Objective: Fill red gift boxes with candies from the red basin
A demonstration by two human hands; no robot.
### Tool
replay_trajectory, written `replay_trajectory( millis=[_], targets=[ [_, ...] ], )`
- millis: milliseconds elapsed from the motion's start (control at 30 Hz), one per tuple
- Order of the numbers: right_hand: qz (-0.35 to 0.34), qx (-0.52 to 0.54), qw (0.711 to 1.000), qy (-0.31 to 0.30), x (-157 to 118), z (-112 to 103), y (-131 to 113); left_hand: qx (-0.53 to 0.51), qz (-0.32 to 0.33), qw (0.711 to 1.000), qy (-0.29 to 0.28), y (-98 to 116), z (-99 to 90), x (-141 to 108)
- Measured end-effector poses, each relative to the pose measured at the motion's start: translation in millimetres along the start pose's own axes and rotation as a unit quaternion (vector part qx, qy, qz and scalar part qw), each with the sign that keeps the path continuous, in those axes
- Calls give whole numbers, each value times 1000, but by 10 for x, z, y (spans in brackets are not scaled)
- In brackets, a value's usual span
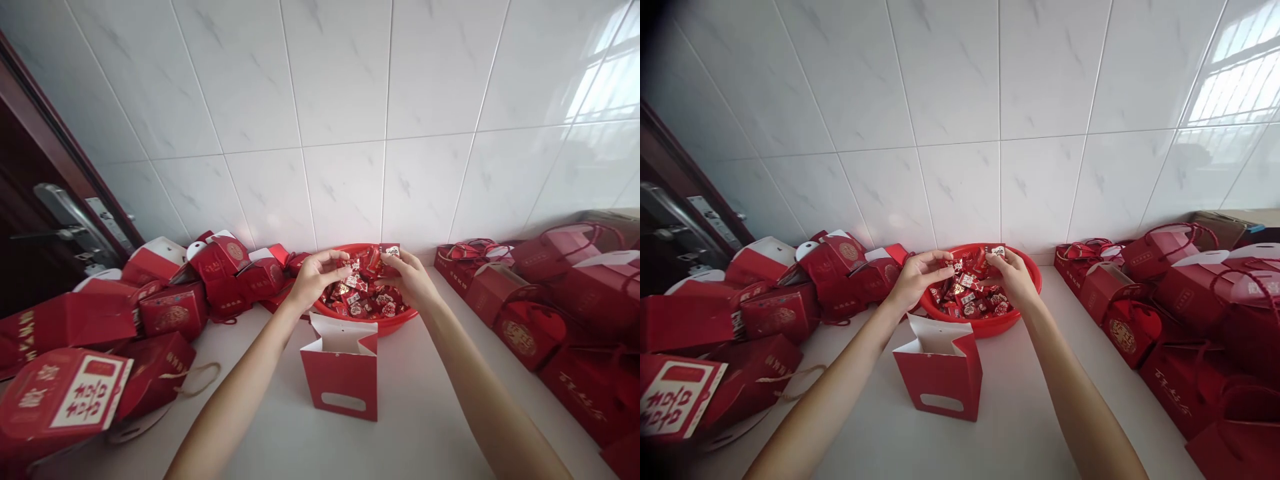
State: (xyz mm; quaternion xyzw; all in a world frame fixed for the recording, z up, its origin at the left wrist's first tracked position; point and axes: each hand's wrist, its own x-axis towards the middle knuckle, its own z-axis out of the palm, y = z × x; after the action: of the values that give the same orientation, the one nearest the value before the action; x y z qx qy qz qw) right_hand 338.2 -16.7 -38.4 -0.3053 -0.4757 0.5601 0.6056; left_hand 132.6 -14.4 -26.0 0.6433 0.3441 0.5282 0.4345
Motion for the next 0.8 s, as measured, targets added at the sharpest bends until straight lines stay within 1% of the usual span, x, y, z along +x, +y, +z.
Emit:
replay_trajectory(
  millis=[100,200,267,333,467,567,667,733,800],
  targets=[
    [-22,-45,997,-65,-182,196,-153,15,22,1000,15,167,21,-204],
    [-44,-90,991,-89,-370,368,-295,44,61,997,25,271,49,-338],
    [-52,-120,987,-94,-469,447,-359,57,84,994,29,308,58,-396],
    [-55,-142,984,-92,-535,493,-388,62,92,993,25,321,63,-436],
    [-55,-160,983,-72,-578,522,-360,61,99,993,2,310,64,-484],
    [-59,-165,983,-61,-580,517,-331,77,100,992,-24,337,10,-511],
    [-82,-186,979,-36,-597,495,-360,112,133,983,-60,461,-130,-557],
    [-104,-204,973,-15,-622,467,-417,151,159,970,-102,589,-247,-604],
    [-124,-223,967,-11,-655,432,-487,203,147,953,-169,711,-344,-655]
  ],
)
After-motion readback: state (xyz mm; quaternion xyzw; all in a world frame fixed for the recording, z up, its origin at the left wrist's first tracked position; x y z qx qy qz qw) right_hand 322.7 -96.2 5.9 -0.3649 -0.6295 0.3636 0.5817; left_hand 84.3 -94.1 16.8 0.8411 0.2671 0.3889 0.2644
